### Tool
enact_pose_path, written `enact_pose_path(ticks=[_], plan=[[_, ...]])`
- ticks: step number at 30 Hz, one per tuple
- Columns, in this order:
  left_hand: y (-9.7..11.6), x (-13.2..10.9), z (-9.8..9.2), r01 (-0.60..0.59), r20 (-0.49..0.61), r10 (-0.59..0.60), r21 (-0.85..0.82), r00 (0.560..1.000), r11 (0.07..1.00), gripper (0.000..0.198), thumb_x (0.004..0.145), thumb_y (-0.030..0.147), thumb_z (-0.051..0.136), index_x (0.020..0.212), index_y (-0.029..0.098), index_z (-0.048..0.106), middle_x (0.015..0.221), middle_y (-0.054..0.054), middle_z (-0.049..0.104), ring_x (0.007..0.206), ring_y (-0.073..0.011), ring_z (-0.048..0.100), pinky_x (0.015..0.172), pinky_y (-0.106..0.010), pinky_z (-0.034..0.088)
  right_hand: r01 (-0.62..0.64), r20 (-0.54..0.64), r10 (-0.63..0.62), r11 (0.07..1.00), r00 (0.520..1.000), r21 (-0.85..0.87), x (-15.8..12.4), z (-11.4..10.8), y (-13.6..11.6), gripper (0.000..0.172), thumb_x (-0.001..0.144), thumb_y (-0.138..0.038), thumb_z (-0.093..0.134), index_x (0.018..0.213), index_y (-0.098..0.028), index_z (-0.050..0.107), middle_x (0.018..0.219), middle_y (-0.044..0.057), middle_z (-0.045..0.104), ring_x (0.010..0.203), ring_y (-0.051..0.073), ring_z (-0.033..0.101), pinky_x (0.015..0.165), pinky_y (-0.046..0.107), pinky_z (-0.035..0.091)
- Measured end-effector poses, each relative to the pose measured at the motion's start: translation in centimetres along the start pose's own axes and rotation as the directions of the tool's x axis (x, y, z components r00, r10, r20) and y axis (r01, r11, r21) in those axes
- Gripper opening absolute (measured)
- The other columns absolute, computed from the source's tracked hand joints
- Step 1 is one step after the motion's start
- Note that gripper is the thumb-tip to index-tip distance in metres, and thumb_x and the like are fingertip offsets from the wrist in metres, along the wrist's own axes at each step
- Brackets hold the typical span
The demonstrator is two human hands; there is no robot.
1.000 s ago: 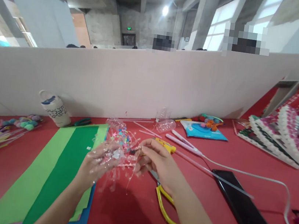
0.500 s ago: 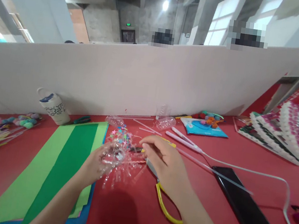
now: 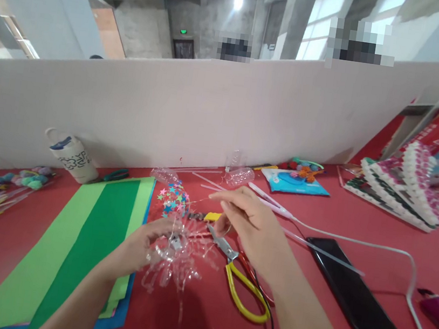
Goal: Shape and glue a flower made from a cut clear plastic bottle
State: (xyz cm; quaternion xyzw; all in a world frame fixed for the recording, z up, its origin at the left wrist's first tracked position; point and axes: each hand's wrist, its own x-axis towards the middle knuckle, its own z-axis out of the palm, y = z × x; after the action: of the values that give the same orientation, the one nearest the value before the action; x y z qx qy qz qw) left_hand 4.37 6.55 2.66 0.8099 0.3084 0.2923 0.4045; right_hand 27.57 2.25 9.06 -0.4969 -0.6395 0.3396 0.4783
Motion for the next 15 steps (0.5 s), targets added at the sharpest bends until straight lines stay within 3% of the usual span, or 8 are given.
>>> enact_pose_path(ticks=[2,4,9,12,15], plan=[[0.21,0.04,-0.04,0.011,-0.008,-0.011,-0.02,1.0,1.0,0.028,0.078,0.023,0.061,0.105,0.024,0.065,0.109,-0.007,0.064,0.103,-0.0213,0.058,0.094,-0.04,0.042,-0.162,0.059,0.155,0.975,0.986,0.151,0.18,0.06,0.24,0.027,0.086,-0.036,0.047,0.102,-0.02,0.061,0.054,-0.005,0.045,0.043,0.01,0.046,0.045,0.026,0.041],[0.33,0.04,-0.1,0.024,0.0,-0.024,-0.038,1.0,0.999,0.027,0.078,0.023,0.061,0.105,0.024,0.065,0.106,-0.008,0.065,0.1,-0.0214,0.059,0.092,-0.039,0.043,-0.232,0.049,0.228,0.962,0.973,0.141,0.31,0.16,0.43,0.027,0.083,-0.037,0.051,0.102,-0.02,0.061,0.048,-0.008,0.039,0.037,0.007,0.035,0.037,0.022,0.028],[0.38,-0.06,-0.22,0.041,0.079,-0.033,-0.097,0.996,0.994,0.025,0.077,0.023,0.062,0.102,0.024,0.066,0.096,-0.005,0.065,0.089,-0.0187,0.06,0.085,-0.036,0.047,-0.069,-0.084,0.059,0.99,0.995,-0.124,0.33,0.23,0.25,0.014,0.082,-0.034,0.057,0.085,-0.022,0.063,0.075,0.0,0.059,0.061,0.011,0.05,0.053,0.024,0.038],[0.71,-0.06,-0.23,0.065,0.184,-0.041,-0.126,0.982,0.99,0.026,0.075,0.021,0.064,0.1,0.025,0.067,0.093,-0.004,0.065,0.091,-0.02,0.06,0.085,-0.036,0.048,0.009,-0.074,-0.026,0.975,0.997,-0.223,0.39,0.26,-0.02,0.013,0.082,-0.032,0.056,0.08,-0.022,0.064,0.075,0.0,0.059,0.061,0.012,0.049,0.055,0.026,0.038],[1.1,-0.01,-0.18,0.071,0.238,-0.036,-0.139,0.971,0.988,0.026,0.073,0.02,0.066,0.098,0.026,0.068,0.092,-0.003,0.066,0.092,-0.0206,0.06,0.085,-0.035,0.048,0.017,-0.035,-0.026,0.972,0.999,-0.236,0.57,0.28,0.02,0.013,0.082,-0.031,0.056,0.08,-0.022,0.065,0.077,0.0,0.06,0.064,0.013,0.051,0.056,0.026,0.039]])
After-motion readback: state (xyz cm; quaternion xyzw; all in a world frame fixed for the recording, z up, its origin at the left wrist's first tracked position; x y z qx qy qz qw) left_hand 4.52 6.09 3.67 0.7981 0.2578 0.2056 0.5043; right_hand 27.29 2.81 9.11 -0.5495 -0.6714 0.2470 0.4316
